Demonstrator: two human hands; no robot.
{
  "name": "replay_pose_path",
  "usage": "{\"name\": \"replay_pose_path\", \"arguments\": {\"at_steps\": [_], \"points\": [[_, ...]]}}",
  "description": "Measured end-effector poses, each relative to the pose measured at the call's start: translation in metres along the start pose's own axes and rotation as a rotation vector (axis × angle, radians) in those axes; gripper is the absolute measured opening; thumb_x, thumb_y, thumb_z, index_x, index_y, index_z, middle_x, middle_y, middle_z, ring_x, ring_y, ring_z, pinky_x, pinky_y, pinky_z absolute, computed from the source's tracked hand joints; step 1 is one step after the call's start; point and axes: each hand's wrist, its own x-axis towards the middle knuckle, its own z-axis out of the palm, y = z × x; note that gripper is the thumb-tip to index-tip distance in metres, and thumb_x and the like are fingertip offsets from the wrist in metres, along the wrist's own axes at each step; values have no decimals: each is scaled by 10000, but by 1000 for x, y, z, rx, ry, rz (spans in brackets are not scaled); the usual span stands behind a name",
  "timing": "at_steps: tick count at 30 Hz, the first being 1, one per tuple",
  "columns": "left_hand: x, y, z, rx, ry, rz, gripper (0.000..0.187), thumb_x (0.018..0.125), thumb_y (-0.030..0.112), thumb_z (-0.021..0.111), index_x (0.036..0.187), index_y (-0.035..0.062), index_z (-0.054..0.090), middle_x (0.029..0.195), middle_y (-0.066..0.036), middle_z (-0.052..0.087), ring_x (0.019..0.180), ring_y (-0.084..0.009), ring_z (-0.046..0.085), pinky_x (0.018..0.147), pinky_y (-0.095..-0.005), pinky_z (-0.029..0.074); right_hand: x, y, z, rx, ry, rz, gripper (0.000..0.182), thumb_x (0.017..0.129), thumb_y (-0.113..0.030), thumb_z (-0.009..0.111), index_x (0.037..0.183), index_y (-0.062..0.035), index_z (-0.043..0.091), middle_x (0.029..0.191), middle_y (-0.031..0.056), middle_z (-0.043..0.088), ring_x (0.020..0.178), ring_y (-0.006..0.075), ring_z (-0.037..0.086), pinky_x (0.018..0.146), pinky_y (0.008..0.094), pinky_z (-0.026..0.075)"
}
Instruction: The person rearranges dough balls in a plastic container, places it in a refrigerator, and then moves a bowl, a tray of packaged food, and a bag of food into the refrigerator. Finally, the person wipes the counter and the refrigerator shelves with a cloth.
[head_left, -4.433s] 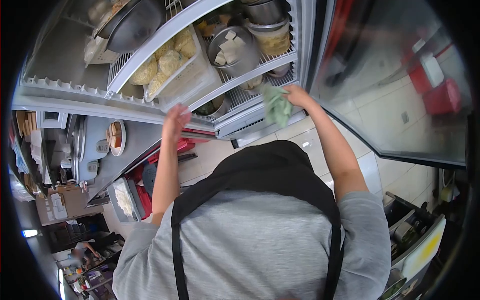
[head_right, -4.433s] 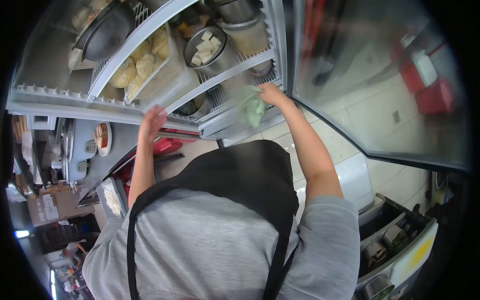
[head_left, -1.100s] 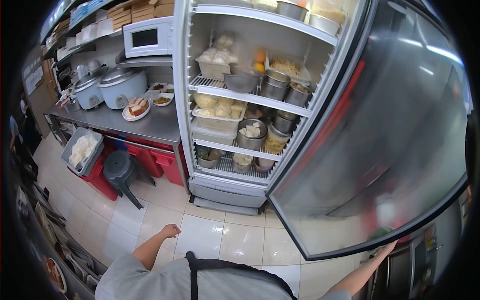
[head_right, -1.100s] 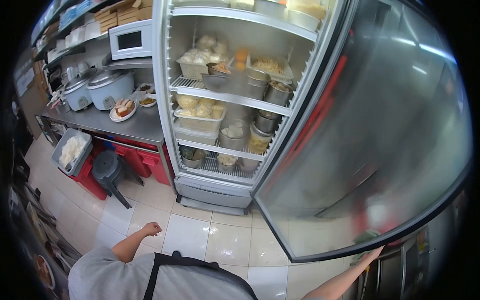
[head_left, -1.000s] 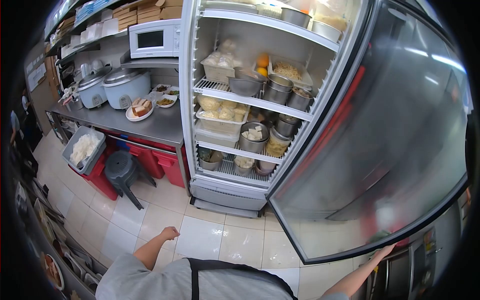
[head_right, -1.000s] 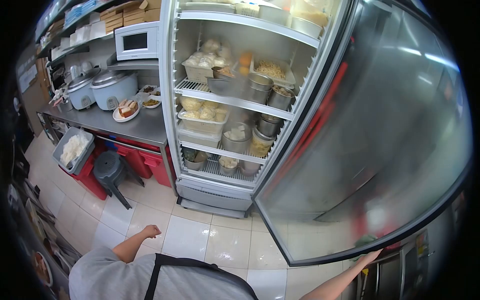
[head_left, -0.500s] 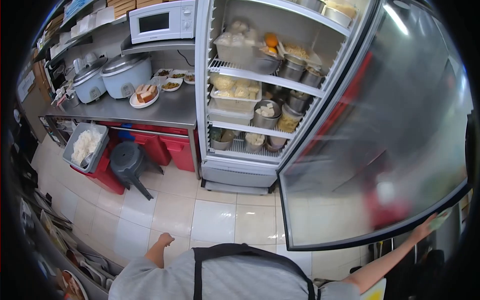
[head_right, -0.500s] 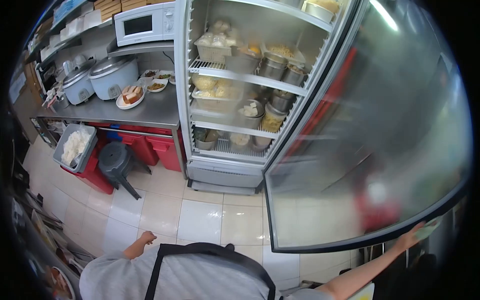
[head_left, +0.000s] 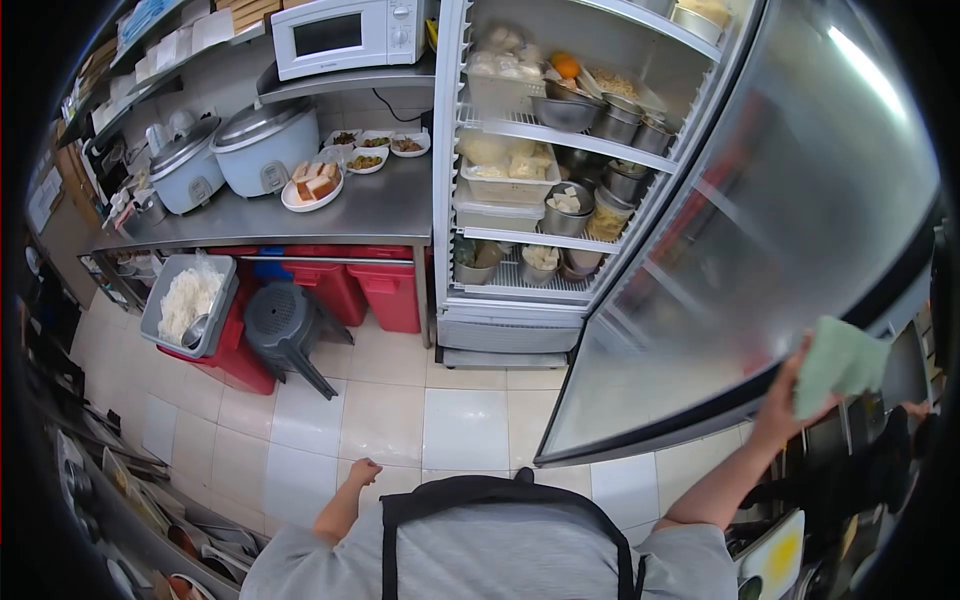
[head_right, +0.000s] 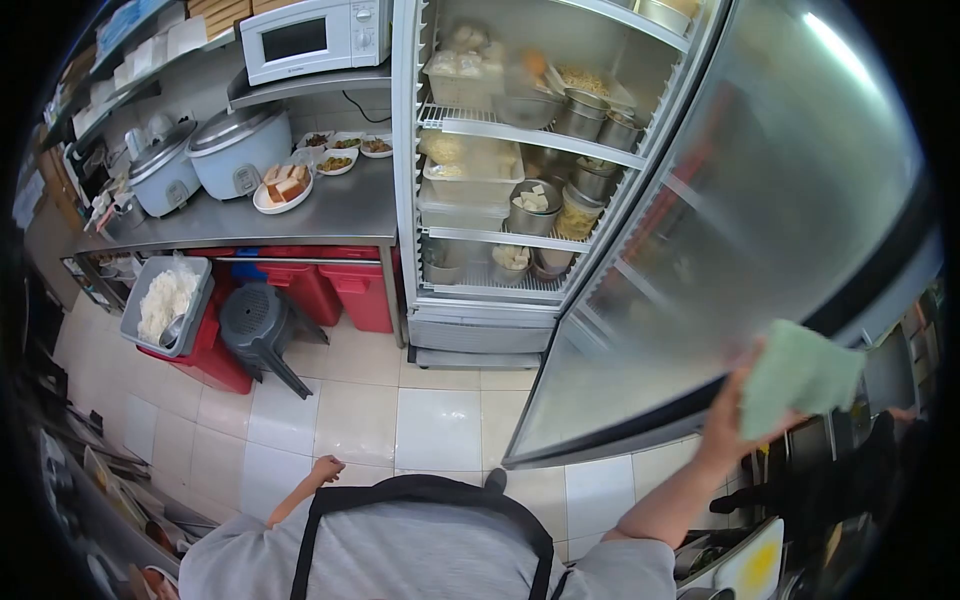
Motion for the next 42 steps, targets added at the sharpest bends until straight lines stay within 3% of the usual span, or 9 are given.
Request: {"name": "replay_pose_path", "arguments": {"at_steps": [6, 9, 11, 17, 28, 30, 38, 40, 42], "points": [[-31, -65, -38, 78, 31, -157, 325, 689, 359, 622, 788, 49, 638, 766, -102, 652, 642, -209, 639, 634, -325, 523, -74, -42, 77, 60, -233, 52, 505, 705, 76, 602, 1174, 66, 413, 1117, 185, 558, 982, 247, 590, 856, 330, 464], [-65, -69, -53, 70, 88, -237, 250, 740, 231, 609, 825, -4, 622, 692, -109, 640, 563, -204, 646, 473, -326, 532, -108, -49, 117, 938, 7, 618, 492, 705, 55, 602, 1163, 63, 426, 1118, 184, 556, 976, 268, 585, 870, 353, 454], [-68, -94, -50, 47, 120, -280, 253, 742, 235, 605, 807, -9, 624, 679, -117, 639, 548, -201, 645, 471, -330, 535, -125, -58, 140, 396, -323, -87, 484, 757, -2, 584, 1206, 41, 407, 1137, 175, 547, 979, 281, 573, 873, 368, 454], [-65, -128, -39, -144, 147, -353, 267, 726, 270, 621, 795, 13, 605, 652, -94, 624, 524, -181, 621, 475, -311, 511, -218, -64, 239, 97, -532, -390, 333, 735, -110, 629, 1057, -27, 599, 1055, 127, 612, 962, 303, 573, 863, 407, 424], [-69, -142, -67, -235, 273, -426, 267, 723, 311, 635, 761, 47, 620, 553, -76, 597, 506, -186, 597, 481, -337, 485, -446, -19, 403, 289, -1229, 171, 337, 690, 38, 487, 1013, 17, 579, 1021, 231, 582, 998, 416, 519, 875, 405, 404], [-68, -149, -80, -279, 346, -536, 262, 722, 336, 631, 754, 76, 632, 564, -62, 612, 525, -187, 603, 533, -340, 492, -446, -31, 422, 455, -1564, 600, 360, 712, -9, 468, 1060, 25, 554, 1019, 268, 572, 979, 417, 535, 852, 424, 416], [-79, -121, -116, -439, 654, -553, 338, 697, 364, 653, 851, 64, 647, 840, -152, 648, 820, -306, 614, 736, -384, 484, -503, -137, 550, 651, -2076, -139, 477, 727, -15, 515, 1203, -31, 488, 1037, 231, 584, 970, 315, 578, 842, 349, 444], [-85, -117, -106, -494, 658, -591, 334, 699, 364, 649, 849, 66, 648, 838, -154, 648, 824, -307, 613, 739, -388, 483, -474, -204, 562, 996, -2419, 790, 434, 756, 38, 494, 1186, -18, 505, 1120, 150, 569, 1048, 254, 536, 863, 322, 429], [-86, -121, -87, -550, 631, -633, 331, 702, 364, 642, 846, 66, 648, 844, -160, 647, 819, -310, 614, 737, -393, 485, -488, -252, 584, 1035, -2393, 615, 433, 770, 57, 494, 1195, -24, 507, 1119, 125, 558, 1028, 223, 533, 851, 300, 434]]}}
